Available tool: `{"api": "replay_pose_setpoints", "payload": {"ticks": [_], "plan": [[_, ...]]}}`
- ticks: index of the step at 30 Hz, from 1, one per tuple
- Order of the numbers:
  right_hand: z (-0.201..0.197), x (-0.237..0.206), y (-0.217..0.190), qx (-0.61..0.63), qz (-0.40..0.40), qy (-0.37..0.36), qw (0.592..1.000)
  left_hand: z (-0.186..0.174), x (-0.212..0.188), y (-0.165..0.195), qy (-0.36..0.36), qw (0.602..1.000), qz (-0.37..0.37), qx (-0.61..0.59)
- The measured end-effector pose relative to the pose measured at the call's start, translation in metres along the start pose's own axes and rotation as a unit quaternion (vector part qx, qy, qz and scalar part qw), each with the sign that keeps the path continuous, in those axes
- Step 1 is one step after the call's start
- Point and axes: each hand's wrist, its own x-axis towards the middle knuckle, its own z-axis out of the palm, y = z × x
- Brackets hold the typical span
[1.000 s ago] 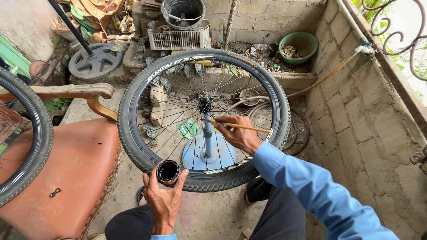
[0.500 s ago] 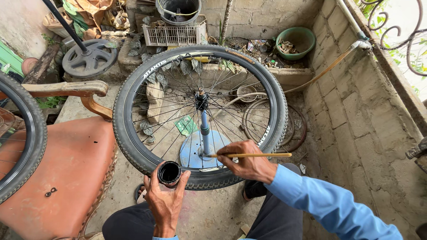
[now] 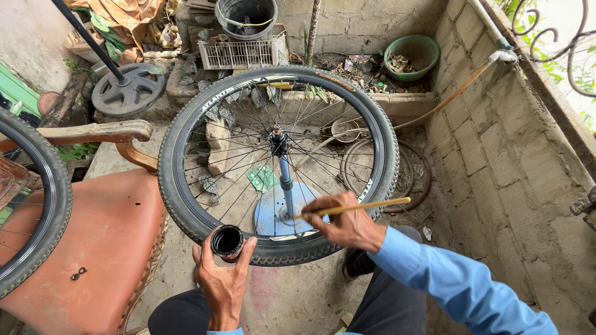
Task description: The person sits in front of a bicycle wheel mounted on a repair stand, holding a can of dark liquid in one hand and a brush in the other. They repeatedly dip the brush into the can and apply the liquid to the spoke nipples around the rim, working their way around the wheel.
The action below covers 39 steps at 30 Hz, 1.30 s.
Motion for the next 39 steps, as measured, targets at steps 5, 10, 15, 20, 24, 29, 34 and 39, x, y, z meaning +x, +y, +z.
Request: {"api": "replay_pose_setpoints", "payload": {"ticks": [5,10,15,20,24,29,34,39], "plan": [[-0.009,0.037,0.012,-0.036,0.075,0.077,0.994,0.003,-0.007,0.005,-0.030,0.998,-0.051,-0.022],[-0.004,0.069,0.019,-0.085,-0.056,0.154,0.983,0.010,-0.013,-0.002,-0.018,0.999,-0.040,-0.009],[0.010,0.081,0.011,-0.098,0.090,0.031,0.991,0.012,-0.014,-0.009,-0.013,0.999,-0.045,-0.003],[0.005,0.066,0.019,-0.078,0.020,0.015,0.997,0.012,-0.011,-0.010,-0.009,0.998,-0.054,-0.013],[-0.010,0.076,0.026,-0.054,0.127,0.069,0.988,0.012,-0.008,-0.011,-0.015,0.998,-0.056,-0.015],[-0.012,0.090,0.026,-0.031,0.085,0.128,0.988,0.015,-0.008,-0.012,-0.021,0.997,-0.066,-0.035],[-0.005,0.101,0.028,0.071,0.134,0.147,0.977,0.014,-0.007,-0.014,-0.023,0.997,-0.075,-0.025],[-0.004,0.105,0.031,0.133,0.174,0.174,0.960,0.013,-0.005,-0.014,-0.022,0.997,-0.073,-0.004]]}}
